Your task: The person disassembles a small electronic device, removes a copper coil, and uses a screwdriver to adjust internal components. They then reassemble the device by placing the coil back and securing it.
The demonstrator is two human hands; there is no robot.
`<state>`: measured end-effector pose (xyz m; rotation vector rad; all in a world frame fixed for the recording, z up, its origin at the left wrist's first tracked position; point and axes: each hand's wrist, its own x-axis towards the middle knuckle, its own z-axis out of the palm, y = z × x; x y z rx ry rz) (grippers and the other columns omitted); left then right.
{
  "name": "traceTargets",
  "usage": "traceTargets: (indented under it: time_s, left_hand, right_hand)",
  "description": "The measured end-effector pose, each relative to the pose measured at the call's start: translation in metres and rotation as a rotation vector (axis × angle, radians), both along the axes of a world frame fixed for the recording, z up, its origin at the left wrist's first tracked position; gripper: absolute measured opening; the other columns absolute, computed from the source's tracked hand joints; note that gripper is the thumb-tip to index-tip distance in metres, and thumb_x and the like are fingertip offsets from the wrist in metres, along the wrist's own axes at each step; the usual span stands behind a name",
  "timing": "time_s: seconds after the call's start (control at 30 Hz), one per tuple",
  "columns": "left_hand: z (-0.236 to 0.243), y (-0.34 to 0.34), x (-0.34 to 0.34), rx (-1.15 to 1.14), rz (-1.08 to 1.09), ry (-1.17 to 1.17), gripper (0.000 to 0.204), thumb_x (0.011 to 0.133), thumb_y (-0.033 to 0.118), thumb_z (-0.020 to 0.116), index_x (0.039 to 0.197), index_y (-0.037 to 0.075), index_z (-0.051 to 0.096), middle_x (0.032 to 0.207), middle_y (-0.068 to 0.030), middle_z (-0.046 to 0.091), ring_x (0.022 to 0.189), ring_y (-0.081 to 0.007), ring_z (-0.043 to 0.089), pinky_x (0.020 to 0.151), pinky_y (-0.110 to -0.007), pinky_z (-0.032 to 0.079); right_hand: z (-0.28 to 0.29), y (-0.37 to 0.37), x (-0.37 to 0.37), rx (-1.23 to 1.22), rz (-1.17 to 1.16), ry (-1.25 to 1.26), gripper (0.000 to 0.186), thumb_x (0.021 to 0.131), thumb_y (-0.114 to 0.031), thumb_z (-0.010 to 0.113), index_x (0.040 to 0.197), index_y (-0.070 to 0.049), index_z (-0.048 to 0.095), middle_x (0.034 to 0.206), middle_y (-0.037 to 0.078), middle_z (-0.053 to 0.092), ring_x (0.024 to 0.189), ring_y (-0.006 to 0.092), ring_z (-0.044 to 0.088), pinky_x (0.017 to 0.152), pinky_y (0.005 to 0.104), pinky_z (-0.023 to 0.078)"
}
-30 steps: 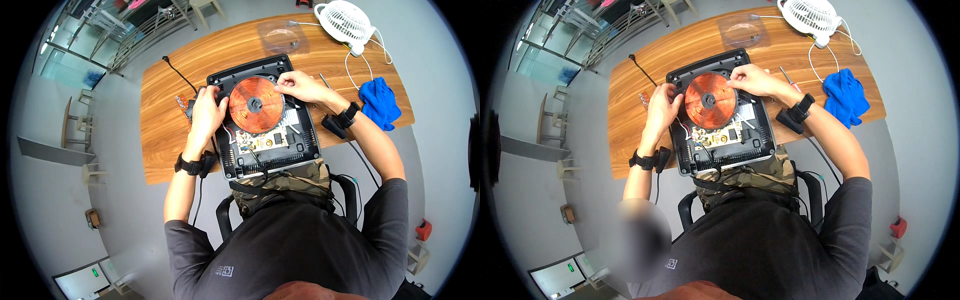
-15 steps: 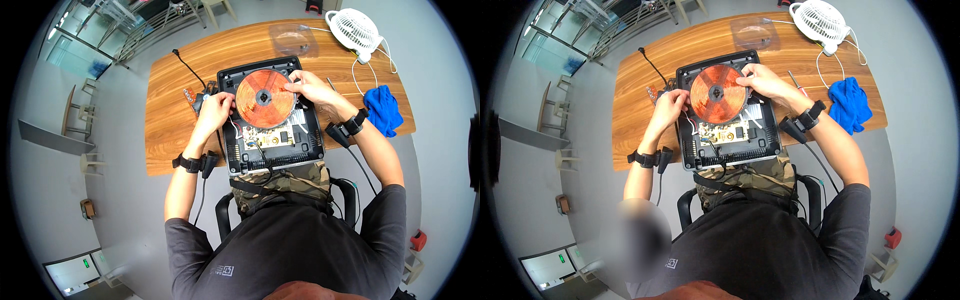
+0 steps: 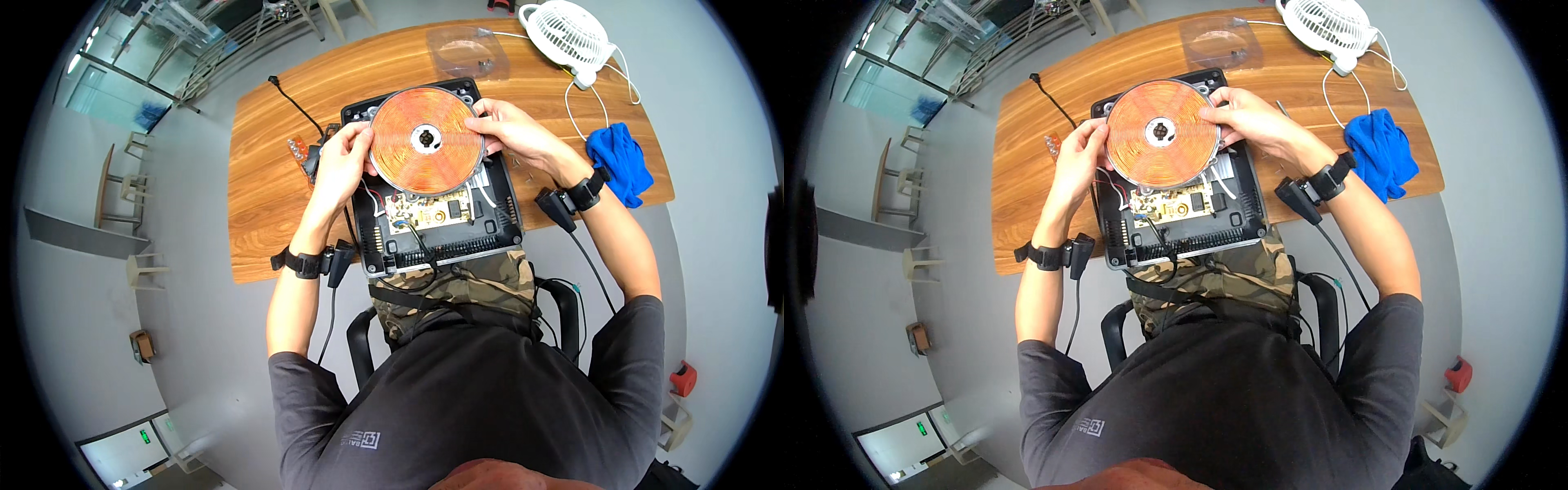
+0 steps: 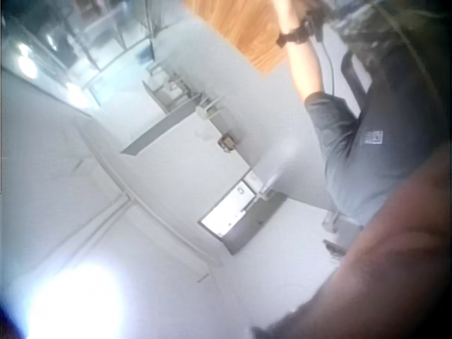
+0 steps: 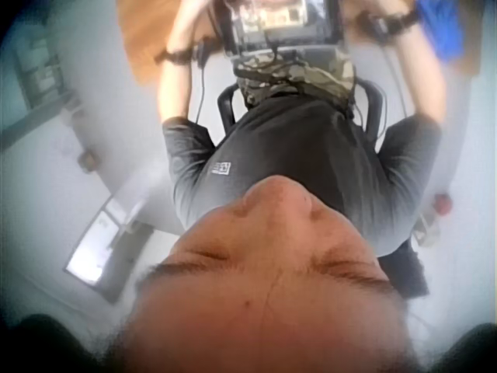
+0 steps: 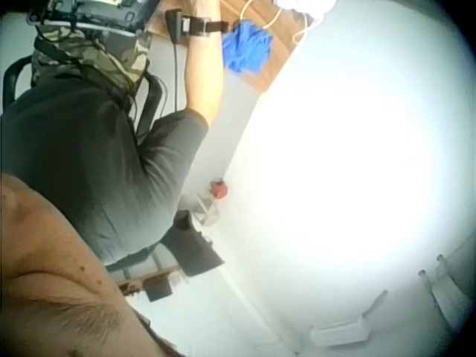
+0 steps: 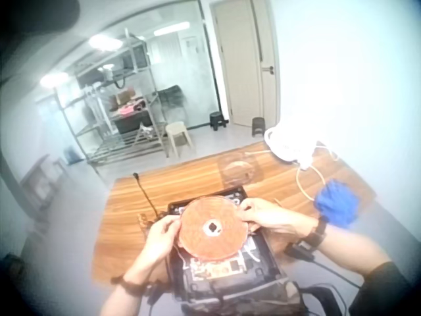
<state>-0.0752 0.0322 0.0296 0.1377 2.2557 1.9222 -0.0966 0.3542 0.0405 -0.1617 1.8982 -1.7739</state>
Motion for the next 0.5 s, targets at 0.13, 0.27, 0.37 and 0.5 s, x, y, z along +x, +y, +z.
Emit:
traceTargets:
  time_s: [0.13, 0.27, 0.37, 0.5]
  left_hand:
    - [0.028, 0.012, 0.028, 0.045, -0.068, 0.048, 0.031, 0.097, 0.002, 0.073, 0.125, -0.002, 0.061, 0.103, -0.0019, 0.073, 0.091, -0.0042, 0.068, 0.085, -0.021, 0.056]
    - [0.037, 0.013, 0.046, 0.118, -0.131, 0.076, 0.027, 0.095, 0.001, 0.076, 0.117, 0.001, 0.061, 0.105, -0.0013, 0.072, 0.089, -0.0022, 0.064, 0.080, -0.018, 0.053]
    - [0.044, 0.017, 0.066, 0.147, -0.195, 0.157, 0.027, 0.094, 0.001, 0.077, 0.115, 0.002, 0.061, 0.101, 0.0018, 0.068, 0.083, -0.0019, 0.059, 0.073, -0.019, 0.048]
    - [0.059, 0.015, 0.090, -0.209, -0.285, 0.595, 0.025, 0.082, 0.005, 0.084, 0.100, 0.001, 0.067, 0.081, -0.0058, 0.059, 0.067, -0.0133, 0.057, 0.063, -0.028, 0.047]
  right_hand:
    - [0.007, 0.010, 0.019, -0.165, 0.109, 0.044, 0.017, 0.106, -0.016, 0.064, 0.115, -0.006, 0.054, 0.104, 0.003, 0.076, 0.089, 0.0065, 0.069, 0.078, 0.0240, 0.057]
    - [0.008, 0.025, 0.033, -0.210, 0.182, 0.136, 0.019, 0.103, -0.009, 0.067, 0.117, -0.004, 0.056, 0.112, 0.004, 0.075, 0.098, 0.0073, 0.068, 0.085, 0.0251, 0.057]
    - [0.017, 0.026, 0.054, -0.229, 0.151, 0.182, 0.029, 0.101, -0.005, 0.068, 0.128, -0.001, 0.057, 0.121, 0.006, 0.072, 0.107, 0.0100, 0.067, 0.093, 0.0268, 0.056]
    - [0.044, 0.035, 0.080, 0.116, 0.228, 0.229, 0.039, 0.100, -0.004, 0.069, 0.137, -0.004, 0.058, 0.128, 0.005, 0.068, 0.116, 0.0126, 0.065, 0.099, 0.0280, 0.053]
